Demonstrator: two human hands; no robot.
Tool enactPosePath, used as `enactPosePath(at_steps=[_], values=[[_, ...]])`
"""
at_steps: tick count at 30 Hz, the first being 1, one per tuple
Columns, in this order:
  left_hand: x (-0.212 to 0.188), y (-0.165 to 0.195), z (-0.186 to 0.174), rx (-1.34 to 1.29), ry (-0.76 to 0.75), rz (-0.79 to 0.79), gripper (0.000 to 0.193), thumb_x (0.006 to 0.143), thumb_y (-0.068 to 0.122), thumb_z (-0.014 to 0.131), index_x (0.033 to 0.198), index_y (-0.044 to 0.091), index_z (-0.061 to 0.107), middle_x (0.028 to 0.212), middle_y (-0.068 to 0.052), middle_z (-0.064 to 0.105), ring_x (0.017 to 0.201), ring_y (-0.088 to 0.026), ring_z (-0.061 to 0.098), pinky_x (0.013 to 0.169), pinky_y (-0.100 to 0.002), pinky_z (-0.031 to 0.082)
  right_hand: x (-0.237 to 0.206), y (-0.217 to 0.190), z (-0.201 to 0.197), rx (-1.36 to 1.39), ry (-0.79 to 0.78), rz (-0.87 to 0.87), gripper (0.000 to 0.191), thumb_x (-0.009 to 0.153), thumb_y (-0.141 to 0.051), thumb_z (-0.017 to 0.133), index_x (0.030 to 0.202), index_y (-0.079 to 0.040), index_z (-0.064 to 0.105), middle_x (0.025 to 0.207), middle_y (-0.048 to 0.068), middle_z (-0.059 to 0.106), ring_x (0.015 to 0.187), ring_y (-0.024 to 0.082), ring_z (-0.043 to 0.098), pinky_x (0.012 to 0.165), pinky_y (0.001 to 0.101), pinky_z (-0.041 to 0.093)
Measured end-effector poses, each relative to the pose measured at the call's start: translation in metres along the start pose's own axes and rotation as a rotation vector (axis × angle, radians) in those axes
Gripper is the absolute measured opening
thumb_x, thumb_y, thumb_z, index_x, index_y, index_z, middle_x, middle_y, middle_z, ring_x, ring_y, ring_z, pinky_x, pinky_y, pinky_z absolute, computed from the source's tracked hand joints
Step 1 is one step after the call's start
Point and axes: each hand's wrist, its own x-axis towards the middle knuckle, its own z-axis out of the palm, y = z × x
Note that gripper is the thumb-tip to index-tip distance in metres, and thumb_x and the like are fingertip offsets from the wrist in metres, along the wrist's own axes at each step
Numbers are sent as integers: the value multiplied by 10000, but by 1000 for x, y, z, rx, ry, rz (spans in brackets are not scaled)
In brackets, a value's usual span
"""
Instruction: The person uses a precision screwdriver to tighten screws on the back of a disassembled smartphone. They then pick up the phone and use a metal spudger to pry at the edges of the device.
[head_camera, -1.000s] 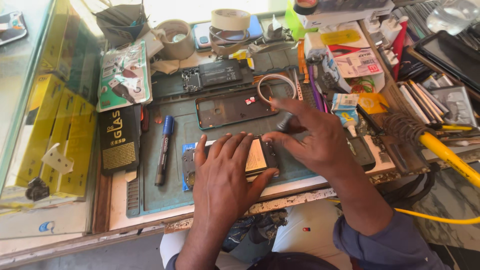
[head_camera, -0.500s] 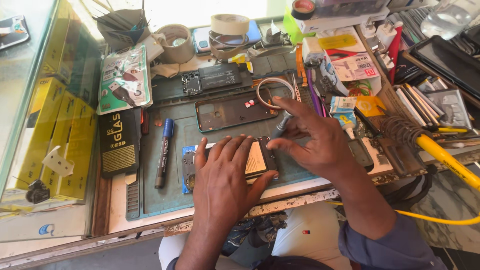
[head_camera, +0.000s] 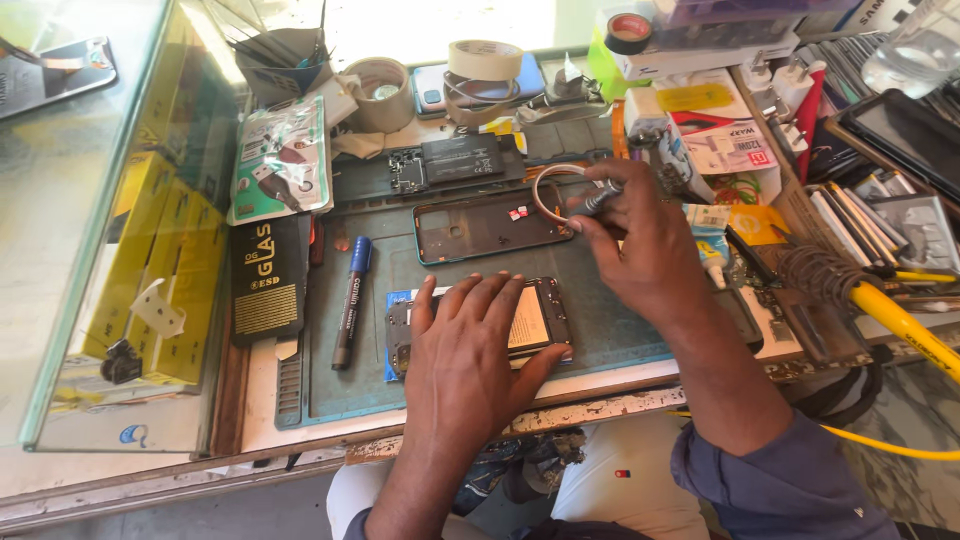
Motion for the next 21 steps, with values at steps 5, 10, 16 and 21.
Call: enactPosePath(at_steps=[5, 10, 16, 21], values=[[1, 1, 1, -5, 1, 14, 757, 786, 553, 763, 1316, 31, 618, 1332, -147, 640, 1309, -327, 518, 1173, -575, 216, -1, 6, 3, 3, 2, 65, 456, 943, -8, 725, 1311, -48, 458, 1036, 129, 789, 959, 231, 802, 776, 320, 626], [0, 0, 2, 5, -7, 14, 760, 792, 564, 754, 1322, 38, 615, 1343, -143, 639, 1321, -326, 507, 1169, -579, 205, -2, 13, 5, 43, 11, 25, 436, 958, 4, 727, 1295, -39, 454, 1047, 139, 789, 975, 215, 800, 792, 314, 625], [-2, -3, 3, -120, 110, 39, 687, 851, 475, 768, 1329, 7, 609, 1332, -173, 646, 1278, -344, 572, 1153, -555, 293, -14, 6, -4, 279, 37, 62, 480, 1010, -17, 684, 1371, -46, 369, 1092, 160, 765, 1051, 211, 765, 882, 305, 616], [-5, -6, -2, -277, 195, 32, 432, 916, 152, 690, 1336, 68, 637, 1266, -152, 688, 1265, -343, 611, 1158, -499, 405, -40, -11, -3, 611, 14, 168, 534, 1001, -48, 679, 1438, -74, 373, 1026, 148, 722, 980, 162, 732, 876, 283, 594]])
